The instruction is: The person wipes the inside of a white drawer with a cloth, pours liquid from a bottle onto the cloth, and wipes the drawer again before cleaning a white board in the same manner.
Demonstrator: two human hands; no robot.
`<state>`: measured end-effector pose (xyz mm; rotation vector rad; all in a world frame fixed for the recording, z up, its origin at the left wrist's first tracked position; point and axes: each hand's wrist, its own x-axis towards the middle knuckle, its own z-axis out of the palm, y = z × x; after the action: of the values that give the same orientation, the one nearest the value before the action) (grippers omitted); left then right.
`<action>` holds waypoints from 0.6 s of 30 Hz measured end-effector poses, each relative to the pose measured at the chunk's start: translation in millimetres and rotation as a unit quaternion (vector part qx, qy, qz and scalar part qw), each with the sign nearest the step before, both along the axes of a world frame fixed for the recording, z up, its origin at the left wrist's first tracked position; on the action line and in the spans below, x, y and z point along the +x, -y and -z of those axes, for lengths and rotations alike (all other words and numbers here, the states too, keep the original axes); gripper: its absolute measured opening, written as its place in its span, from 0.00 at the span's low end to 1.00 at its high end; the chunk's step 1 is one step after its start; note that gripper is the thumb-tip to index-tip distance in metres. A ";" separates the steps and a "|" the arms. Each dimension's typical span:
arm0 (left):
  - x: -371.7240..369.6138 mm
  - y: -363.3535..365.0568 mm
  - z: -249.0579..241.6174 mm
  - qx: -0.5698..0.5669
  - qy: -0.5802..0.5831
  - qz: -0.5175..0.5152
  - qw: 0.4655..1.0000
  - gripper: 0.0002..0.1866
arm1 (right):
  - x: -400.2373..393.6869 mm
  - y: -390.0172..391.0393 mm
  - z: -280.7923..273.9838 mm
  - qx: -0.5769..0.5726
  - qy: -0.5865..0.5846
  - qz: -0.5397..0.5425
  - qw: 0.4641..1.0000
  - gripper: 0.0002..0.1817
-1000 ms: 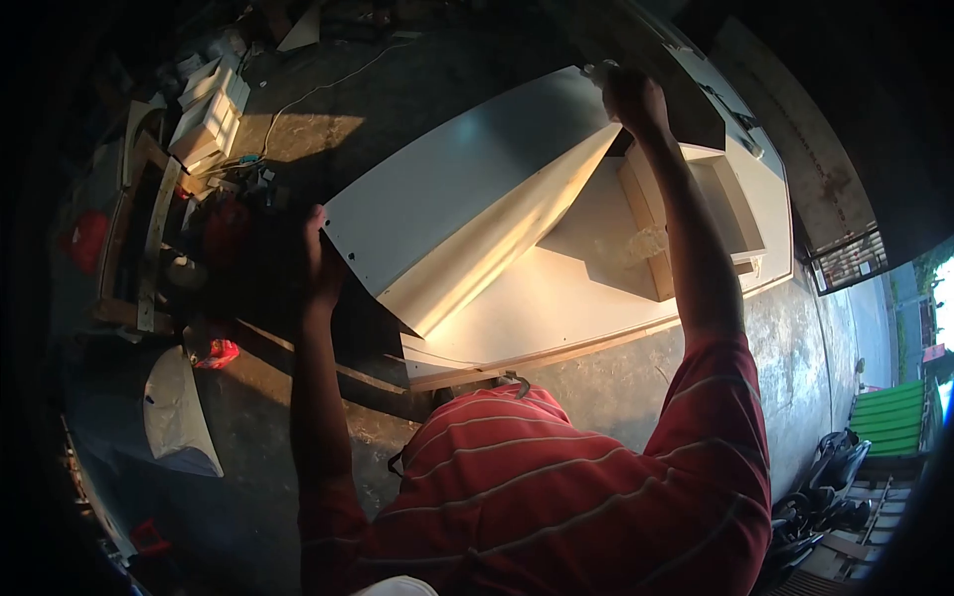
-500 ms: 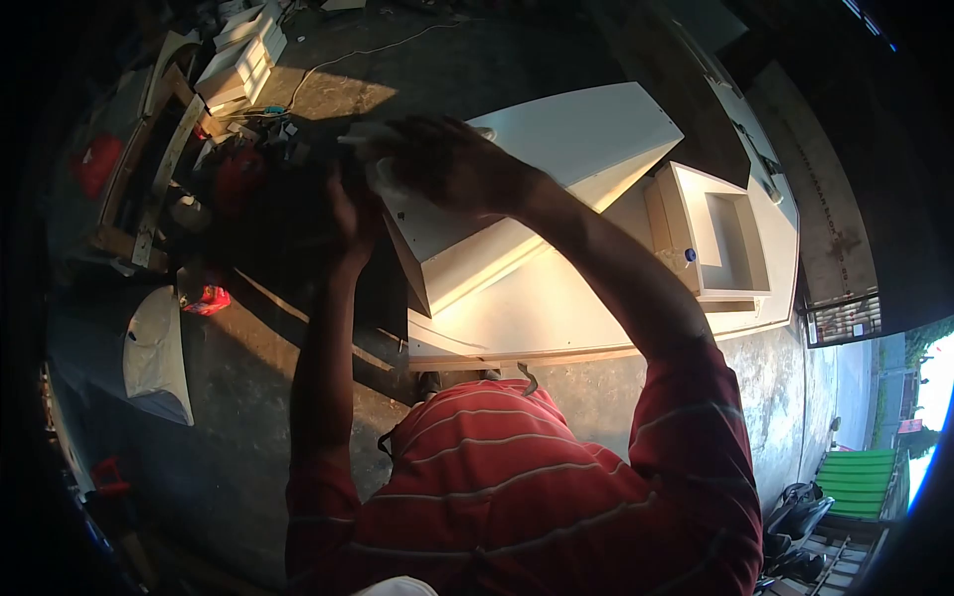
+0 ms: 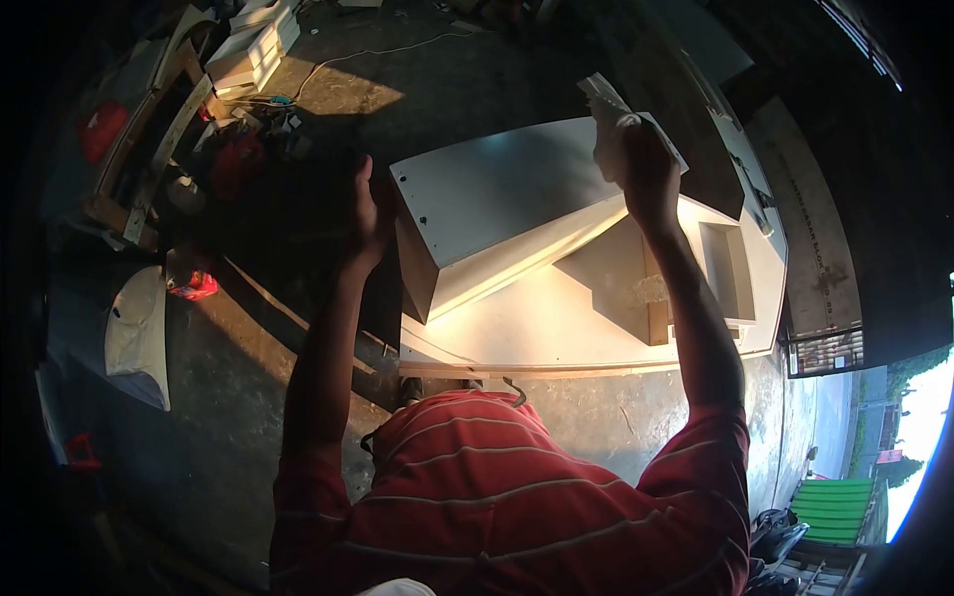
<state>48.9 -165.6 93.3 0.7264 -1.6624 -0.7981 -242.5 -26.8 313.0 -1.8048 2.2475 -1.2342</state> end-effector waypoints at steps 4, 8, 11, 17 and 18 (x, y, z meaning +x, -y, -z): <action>-9.2 -31.4 -69.6 0.229 -0.217 0.040 0.948 0.27 | 85.1 -4.9 34.6 -0.058 -0.304 -0.238 0.921 0.19; 10.1 21.9 -8.9 0.394 -0.295 0.548 0.676 0.32 | 150.4 -30.8 33.4 -0.049 -0.240 -0.436 0.866 0.15; 1.0 -8.1 -39.3 0.389 -0.185 0.242 0.869 0.32 | 125.1 -28.7 34.7 -0.070 -0.181 -0.469 0.862 0.13; -2.6 -18.9 -24.5 0.219 -0.172 0.008 0.960 0.27 | 44.1 -28.6 1.1 0.091 0.114 -0.055 0.988 0.14; -1.0 -14.3 -8.4 0.019 -0.006 0.006 1.000 0.26 | 40.5 -14.7 -10.8 0.110 0.026 0.043 0.993 0.15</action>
<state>47.9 -151.3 101.7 0.7370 -1.6464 -0.8429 -202.0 -12.1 323.9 -1.5960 2.3471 -0.9852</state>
